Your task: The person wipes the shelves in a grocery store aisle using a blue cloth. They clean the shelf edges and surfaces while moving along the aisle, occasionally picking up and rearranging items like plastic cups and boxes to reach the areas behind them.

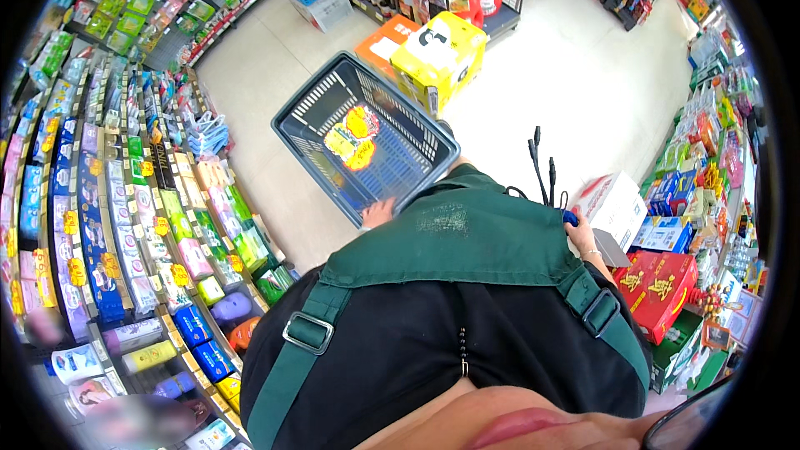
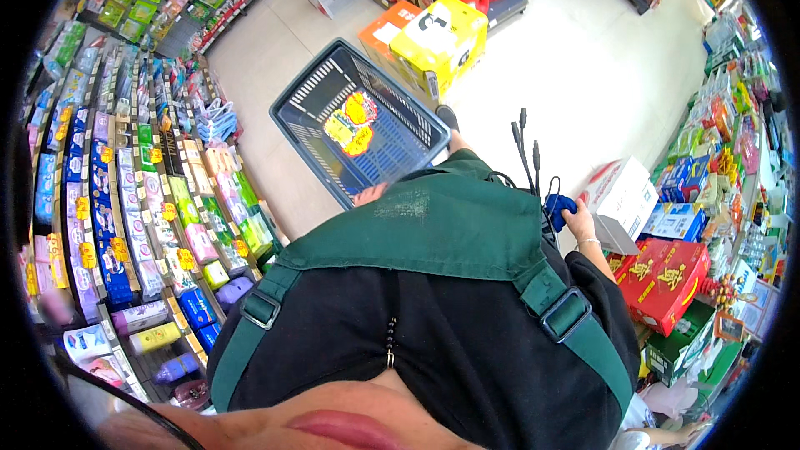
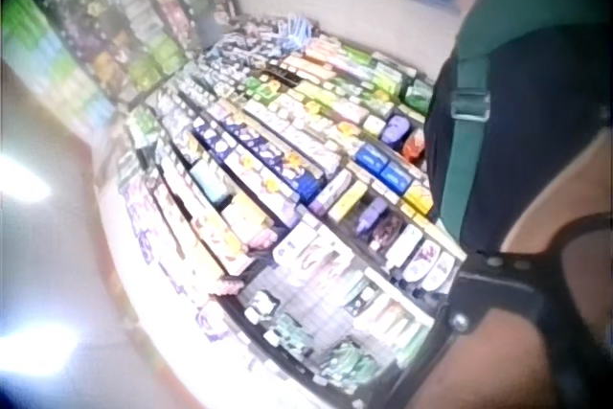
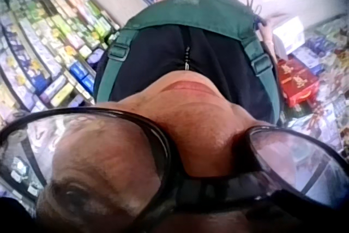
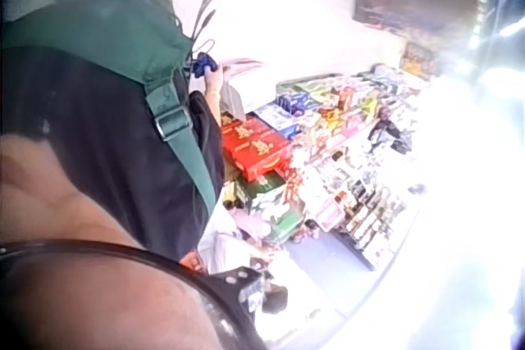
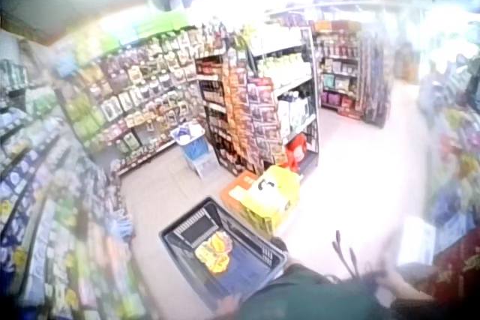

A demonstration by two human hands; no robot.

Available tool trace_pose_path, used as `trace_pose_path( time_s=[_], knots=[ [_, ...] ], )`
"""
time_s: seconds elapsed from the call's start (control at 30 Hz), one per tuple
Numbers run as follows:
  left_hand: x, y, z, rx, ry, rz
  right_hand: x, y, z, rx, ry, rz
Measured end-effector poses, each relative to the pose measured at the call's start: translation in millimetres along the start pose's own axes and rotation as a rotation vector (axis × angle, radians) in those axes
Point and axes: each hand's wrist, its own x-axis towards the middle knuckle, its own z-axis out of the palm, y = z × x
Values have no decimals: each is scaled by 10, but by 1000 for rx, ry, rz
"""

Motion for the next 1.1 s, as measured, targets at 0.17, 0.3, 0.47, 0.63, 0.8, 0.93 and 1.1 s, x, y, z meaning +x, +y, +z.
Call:
trace_pose_path(
  time_s=[0.17, 0.3, 0.47, 0.63, 0.8, 0.93, 1.1],
  knots=[
    [-18, 19, -16, -52, 129, 85, 321, -582, -206, -64, -115, -74],
    [-77, 47, -54, -85, 133, 122, 380, -869, -365, -147, -167, -151],
    [-81, 20, -110, -111, -28, 85, 405, -757, -378, -103, -198, -180],
    [141, -13, -356, -323, -328, 131, 228, -33, -161, -45, -125, -145],
    [1222, -400, -1777, -862, -7, 106, -505, 703, 24, 230, -112, 96],
    [1337, 209, -3291, -996, 785, -15, -1085, 1176, 274, 138, -86, 247],
    [1637, 1660, -2729, -740, 330, 457, -1940, 1739, 471, 442, -14, 517]
  ],
)
